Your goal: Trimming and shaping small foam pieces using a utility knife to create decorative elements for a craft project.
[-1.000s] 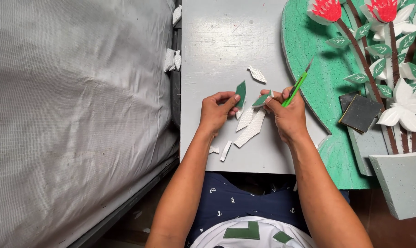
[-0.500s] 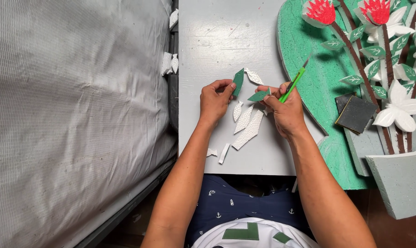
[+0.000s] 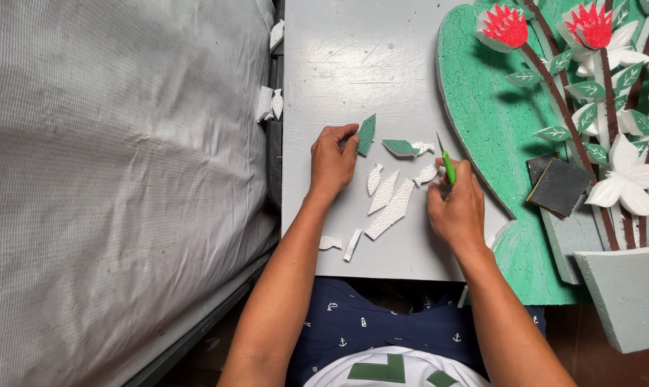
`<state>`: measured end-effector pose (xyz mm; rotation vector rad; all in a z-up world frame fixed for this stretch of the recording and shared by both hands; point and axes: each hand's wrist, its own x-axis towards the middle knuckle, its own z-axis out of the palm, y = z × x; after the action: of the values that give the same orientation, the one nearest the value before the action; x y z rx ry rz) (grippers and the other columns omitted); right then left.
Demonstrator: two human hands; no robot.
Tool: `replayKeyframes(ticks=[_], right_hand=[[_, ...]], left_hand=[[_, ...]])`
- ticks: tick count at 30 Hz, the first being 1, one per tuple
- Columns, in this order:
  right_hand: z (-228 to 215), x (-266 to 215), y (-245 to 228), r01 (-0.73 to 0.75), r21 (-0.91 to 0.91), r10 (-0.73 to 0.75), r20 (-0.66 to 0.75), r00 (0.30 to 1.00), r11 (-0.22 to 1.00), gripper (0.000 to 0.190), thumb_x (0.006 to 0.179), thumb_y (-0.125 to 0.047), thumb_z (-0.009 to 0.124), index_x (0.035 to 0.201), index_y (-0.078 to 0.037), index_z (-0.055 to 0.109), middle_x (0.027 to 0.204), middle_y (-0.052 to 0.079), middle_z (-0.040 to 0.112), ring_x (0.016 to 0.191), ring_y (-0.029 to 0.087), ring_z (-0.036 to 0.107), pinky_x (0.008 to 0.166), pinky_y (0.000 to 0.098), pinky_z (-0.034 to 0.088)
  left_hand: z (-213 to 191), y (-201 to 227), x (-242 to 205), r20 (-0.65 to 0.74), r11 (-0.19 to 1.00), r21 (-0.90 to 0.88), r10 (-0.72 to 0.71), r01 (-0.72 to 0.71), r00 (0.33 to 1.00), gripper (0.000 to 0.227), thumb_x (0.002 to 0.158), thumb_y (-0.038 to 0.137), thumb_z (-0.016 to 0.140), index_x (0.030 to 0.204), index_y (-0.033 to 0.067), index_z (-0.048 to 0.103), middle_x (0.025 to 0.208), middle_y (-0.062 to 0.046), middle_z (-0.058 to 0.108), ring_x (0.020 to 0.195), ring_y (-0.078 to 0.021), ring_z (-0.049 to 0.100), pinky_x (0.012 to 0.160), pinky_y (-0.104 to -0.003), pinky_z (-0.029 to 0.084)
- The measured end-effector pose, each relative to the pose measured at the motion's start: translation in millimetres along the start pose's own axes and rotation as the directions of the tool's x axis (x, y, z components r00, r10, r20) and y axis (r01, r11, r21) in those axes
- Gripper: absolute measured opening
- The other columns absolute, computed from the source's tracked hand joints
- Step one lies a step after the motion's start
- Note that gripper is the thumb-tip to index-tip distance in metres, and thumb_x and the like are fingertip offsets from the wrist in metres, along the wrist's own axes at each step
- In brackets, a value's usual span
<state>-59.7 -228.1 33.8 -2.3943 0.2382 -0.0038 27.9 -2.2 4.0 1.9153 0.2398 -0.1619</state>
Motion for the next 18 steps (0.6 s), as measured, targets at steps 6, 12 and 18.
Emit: replayKeyframes(ticks=[6, 12, 18], right_hand=[[-8.2, 12.1, -34.4, 0.017, 0.126, -0.010, -0.053, 0.999, 0.992, 0.020, 0.091, 0.000, 0.067, 0.098, -0.006, 0.049, 0.106, 0.013, 0.072, 0.088, 0.035, 0.069, 0.073, 0.0407, 0.055], [-7.5, -3.3, -20.7, -0.091, 0.181, 0.103, -0.055, 0.993, 0.979, 0.028, 0.094, -0.012, 0.069, 0.093, -0.013, 0.041, 0.106, 0.003, 0.074, 0.081, 0.021, 0.069, 0.067, 0.0315, 0.051], [2.7, -44.2, -20.5, -0.211, 0.119, 0.214, -0.008, 0.977, 0.970, 0.026, 0.089, -0.018, 0.073, 0.099, -0.014, 0.049, 0.080, 0.008, 0.069, 0.069, 0.030, 0.066, 0.065, 0.0394, 0.051]], left_hand=[[-13.9, -1.7, -33.1, -0.204, 0.965, 0.167, 0.236, -0.204, 0.950, 0.026, 0.097, 0.007, 0.065, 0.121, 0.0020, 0.073, 0.105, -0.016, 0.067, 0.081, -0.0300, 0.073, 0.076, -0.038, 0.061], [-5.6, 7.0, -58.6, -0.142, 0.962, 0.250, 0.147, -0.108, 0.979, 0.041, 0.097, 0.024, 0.073, 0.129, 0.0006, 0.068, 0.112, -0.016, 0.066, 0.092, -0.0318, 0.073, 0.080, -0.042, 0.061], [11.8, 13.9, -29.5, -0.087, 0.915, 0.404, 0.026, 0.012, 0.996, 0.059, 0.090, 0.044, 0.076, 0.135, 0.0083, 0.064, 0.116, -0.007, 0.059, 0.105, -0.0357, 0.071, 0.086, -0.055, 0.060]])
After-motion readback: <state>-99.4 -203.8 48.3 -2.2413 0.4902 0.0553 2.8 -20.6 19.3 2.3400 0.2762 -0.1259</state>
